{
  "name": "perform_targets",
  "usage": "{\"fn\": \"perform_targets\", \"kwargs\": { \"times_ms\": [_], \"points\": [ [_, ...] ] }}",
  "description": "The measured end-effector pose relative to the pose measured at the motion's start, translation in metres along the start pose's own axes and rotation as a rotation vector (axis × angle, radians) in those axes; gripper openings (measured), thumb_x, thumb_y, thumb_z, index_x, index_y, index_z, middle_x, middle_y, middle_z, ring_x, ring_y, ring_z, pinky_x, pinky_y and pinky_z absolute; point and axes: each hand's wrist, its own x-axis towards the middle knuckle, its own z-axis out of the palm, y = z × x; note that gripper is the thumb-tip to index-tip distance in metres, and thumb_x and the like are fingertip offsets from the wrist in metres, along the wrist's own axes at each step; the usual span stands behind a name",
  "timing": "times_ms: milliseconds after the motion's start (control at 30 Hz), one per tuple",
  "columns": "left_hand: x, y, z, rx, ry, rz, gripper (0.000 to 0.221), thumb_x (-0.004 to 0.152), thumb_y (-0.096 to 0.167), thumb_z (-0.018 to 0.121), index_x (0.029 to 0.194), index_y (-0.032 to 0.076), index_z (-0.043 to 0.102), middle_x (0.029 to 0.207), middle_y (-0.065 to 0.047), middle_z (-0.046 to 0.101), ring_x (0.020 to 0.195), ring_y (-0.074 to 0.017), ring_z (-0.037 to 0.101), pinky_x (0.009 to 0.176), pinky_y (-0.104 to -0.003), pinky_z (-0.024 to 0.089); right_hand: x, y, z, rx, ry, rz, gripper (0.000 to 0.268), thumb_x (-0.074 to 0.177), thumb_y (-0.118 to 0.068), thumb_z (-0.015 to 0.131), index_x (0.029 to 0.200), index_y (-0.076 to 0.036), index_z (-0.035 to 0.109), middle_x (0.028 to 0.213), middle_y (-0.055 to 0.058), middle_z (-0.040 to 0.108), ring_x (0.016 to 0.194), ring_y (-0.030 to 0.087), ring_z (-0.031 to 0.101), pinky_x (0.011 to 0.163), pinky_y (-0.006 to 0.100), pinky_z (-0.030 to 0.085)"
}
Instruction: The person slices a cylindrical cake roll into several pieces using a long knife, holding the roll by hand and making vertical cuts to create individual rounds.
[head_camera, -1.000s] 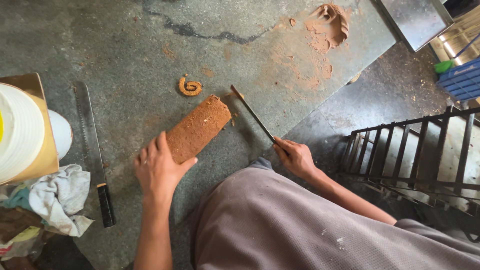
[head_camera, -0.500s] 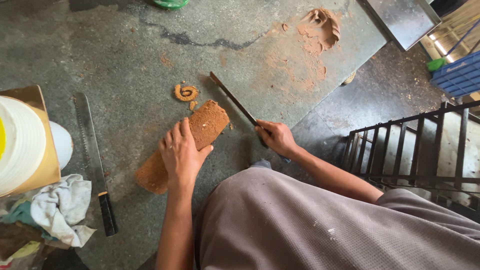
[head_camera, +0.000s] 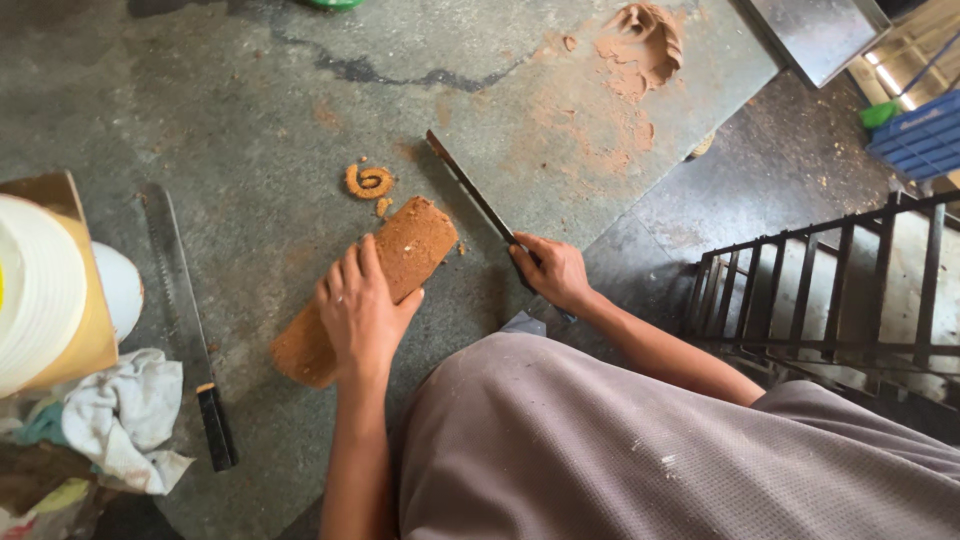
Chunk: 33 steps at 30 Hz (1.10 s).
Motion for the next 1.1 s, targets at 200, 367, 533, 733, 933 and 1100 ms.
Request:
{"fn": "perform_targets", "kwargs": {
  "times_ms": [200,367,533,733,933,1100],
  "points": [
    [-0.038,-0.053,-0.025,-0.097,-0.1,-0.171,0.101,0.073,0.068,0.08,0.145,0.003,0.052,0.133,-0.023,0.064,0.122,-0.0406,0.062,0.103,-0.054,0.049,-0.001,0.004,0.002,-0.023,0.041,-0.101,0.029,0.097,-0.028,0.069,0.117,-0.008,0.074,0.09,0.018,0.074,0.076,0.034,0.072,0.064,0.043,0.055],
    [-0.094,-0.097,-0.033,-0.288,0.016,-0.495,0.093,0.08,0.058,0.082,0.144,-0.003,0.053,0.127,-0.03,0.065,0.115,-0.043,0.063,0.09,-0.053,0.052,0.002,0.003,0.004,-0.029,0.046,-0.088,0.029,0.096,-0.028,0.069,0.117,-0.009,0.074,0.09,0.017,0.075,0.075,0.034,0.072,0.064,0.043,0.056],
    [-0.117,-0.086,-0.012,-0.841,0.008,-0.828,0.051,0.095,0.036,0.074,0.13,0.001,0.069,0.106,-0.016,0.078,0.092,-0.0206,0.074,0.085,-0.033,0.055,0.003,0.003,0.002,-0.049,0.019,-0.098,0.028,0.097,-0.028,0.067,0.118,-0.009,0.073,0.09,0.016,0.075,0.075,0.035,0.072,0.064,0.044,0.056],
    [-0.111,-0.064,0.011,-0.991,0.242,-0.69,0.035,0.102,0.021,0.07,0.124,-0.006,0.068,0.109,-0.011,0.076,0.096,-0.0116,0.07,0.082,-0.027,0.054,0.002,0.001,0.001,-0.034,0.015,-0.094,0.028,0.098,-0.03,0.067,0.117,-0.011,0.073,0.09,0.016,0.075,0.075,0.034,0.073,0.063,0.044,0.056],
    [-0.109,-0.069,0.015,-1.252,0.311,-0.62,0.032,0.101,0.01,0.07,0.124,-0.011,0.066,0.12,-0.014,0.073,0.106,-0.0127,0.069,0.092,-0.025,0.054,0.002,-0.001,0.001,-0.035,0.009,-0.085,0.028,0.097,-0.03,0.067,0.117,-0.012,0.073,0.088,0.015,0.075,0.073,0.034,0.072,0.062,0.044,0.055],
    [-0.099,-0.074,0.018,-1.263,0.276,-0.624,0.031,0.1,0.01,0.07,0.122,-0.011,0.065,0.118,-0.014,0.073,0.104,-0.0126,0.07,0.09,-0.025,0.054,0.002,0.001,0.001,-0.045,0.017,-0.094,0.027,0.097,-0.029,0.067,0.117,-0.011,0.072,0.087,0.016,0.074,0.074,0.035,0.072,0.061,0.045,0.055]
  ]
}}
